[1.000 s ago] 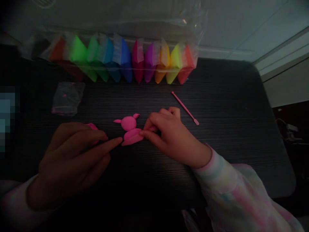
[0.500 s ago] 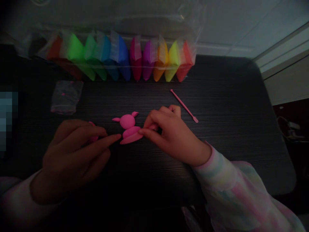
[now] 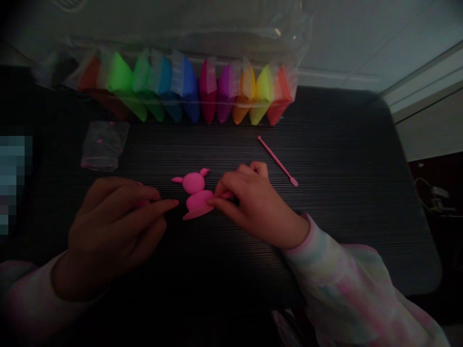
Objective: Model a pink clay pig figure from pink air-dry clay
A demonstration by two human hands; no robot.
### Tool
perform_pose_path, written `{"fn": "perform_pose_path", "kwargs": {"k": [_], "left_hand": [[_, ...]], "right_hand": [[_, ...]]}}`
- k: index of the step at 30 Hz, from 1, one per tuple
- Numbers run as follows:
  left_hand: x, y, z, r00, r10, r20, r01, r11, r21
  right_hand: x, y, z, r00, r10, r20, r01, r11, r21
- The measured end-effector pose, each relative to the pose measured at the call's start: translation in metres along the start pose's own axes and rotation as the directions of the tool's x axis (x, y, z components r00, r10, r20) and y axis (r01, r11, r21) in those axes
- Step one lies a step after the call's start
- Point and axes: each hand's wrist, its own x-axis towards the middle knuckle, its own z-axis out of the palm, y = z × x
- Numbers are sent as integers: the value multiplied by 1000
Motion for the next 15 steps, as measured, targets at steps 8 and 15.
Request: {"fn": "perform_pose_path", "kwargs": {"k": [8,15], "left_hand": [[0,-3,3,1000,-16,-16,16,999,35],[3,-2,5,995,26,99,-30,999,38]], "right_hand": [[0,2,-4,1000,1,-9,-1,999,54],[-15,18,-27,991,25,-134,-44,990,-137]]}}
